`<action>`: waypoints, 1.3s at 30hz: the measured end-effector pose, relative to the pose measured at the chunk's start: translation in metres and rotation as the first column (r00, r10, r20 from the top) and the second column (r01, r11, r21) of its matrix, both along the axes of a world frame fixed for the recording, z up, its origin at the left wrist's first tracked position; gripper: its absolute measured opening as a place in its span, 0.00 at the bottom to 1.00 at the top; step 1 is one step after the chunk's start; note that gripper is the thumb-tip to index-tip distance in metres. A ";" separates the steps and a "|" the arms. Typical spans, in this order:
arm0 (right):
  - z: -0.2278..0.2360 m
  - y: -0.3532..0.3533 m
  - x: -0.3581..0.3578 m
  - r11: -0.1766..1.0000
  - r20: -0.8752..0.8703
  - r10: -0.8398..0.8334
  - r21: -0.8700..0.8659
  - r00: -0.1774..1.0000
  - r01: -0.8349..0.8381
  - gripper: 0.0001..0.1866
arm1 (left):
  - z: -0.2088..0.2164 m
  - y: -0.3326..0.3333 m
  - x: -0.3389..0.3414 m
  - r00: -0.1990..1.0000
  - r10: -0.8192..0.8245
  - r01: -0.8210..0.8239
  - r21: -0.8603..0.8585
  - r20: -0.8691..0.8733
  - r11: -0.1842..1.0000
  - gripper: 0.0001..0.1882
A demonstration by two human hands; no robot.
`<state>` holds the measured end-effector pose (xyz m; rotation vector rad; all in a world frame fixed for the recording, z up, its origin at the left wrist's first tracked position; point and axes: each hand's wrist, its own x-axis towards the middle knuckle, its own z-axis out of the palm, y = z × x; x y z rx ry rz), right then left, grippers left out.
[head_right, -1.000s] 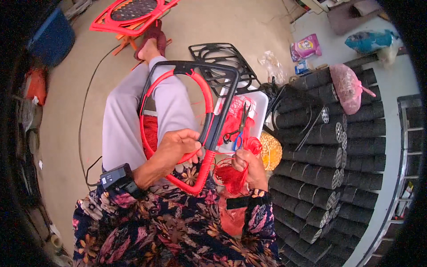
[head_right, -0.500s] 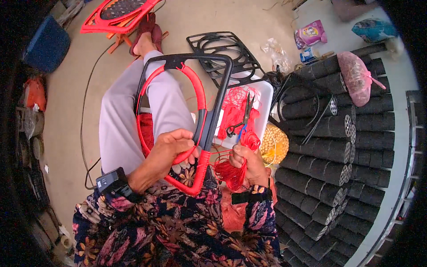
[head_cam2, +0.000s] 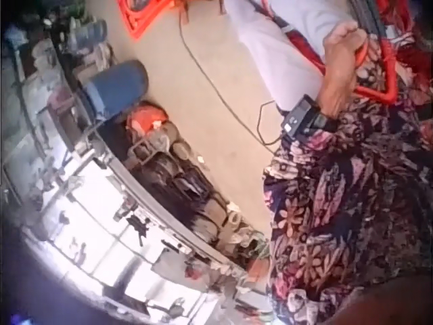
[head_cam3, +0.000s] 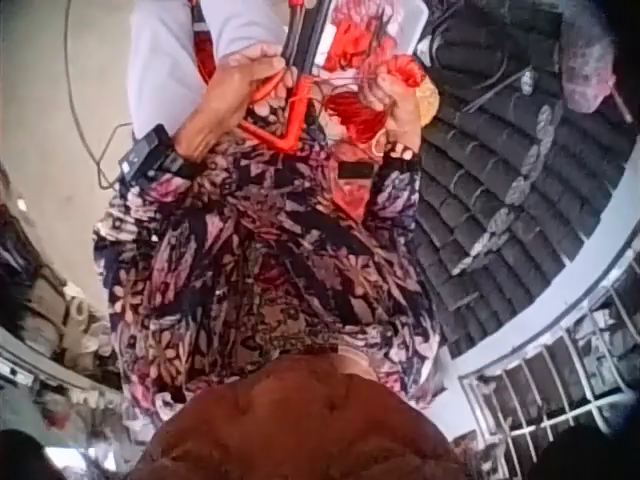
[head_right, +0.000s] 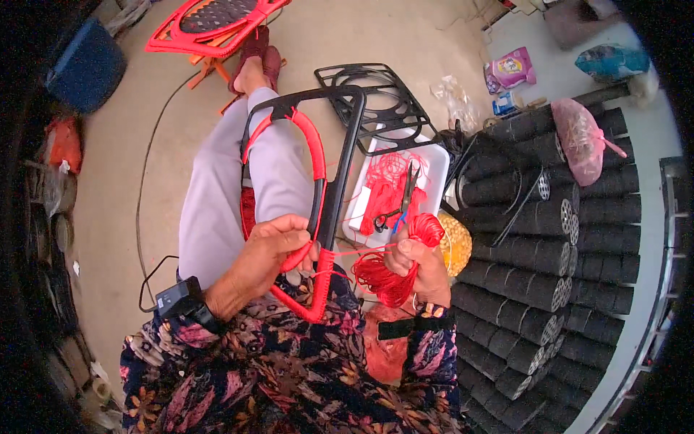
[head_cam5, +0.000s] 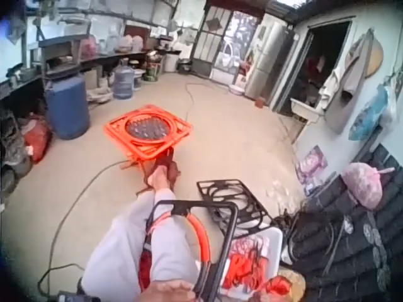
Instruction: The person is seen wrapping a red plastic frame with a red plastic cord.
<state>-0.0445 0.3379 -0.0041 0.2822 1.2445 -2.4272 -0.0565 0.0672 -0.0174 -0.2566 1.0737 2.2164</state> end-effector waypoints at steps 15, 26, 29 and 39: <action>0.101 -0.069 -0.014 0.909 -0.225 0.101 0.416 0.969 0.002 0.09 | -0.006 0.000 0.004 0.980 0.193 -0.193 0.008 -0.042 0.981 0.08; 0.130 -0.092 -0.035 0.654 -0.147 0.392 0.739 0.908 -0.162 0.06 | 0.022 -0.032 0.004 0.556 0.168 -0.679 -0.329 -0.814 0.656 0.14; 0.134 -0.122 -0.044 0.568 -0.191 0.457 0.814 0.869 -0.120 0.08 | 0.038 -0.039 0.005 0.446 0.102 -0.716 -0.287 -0.889 0.636 0.14; 0.098 -0.129 -0.061 0.550 -0.305 0.495 0.835 0.814 -0.022 0.07 | 0.053 -0.059 0.003 0.933 0.208 -0.189 0.092 -0.295 0.978 0.08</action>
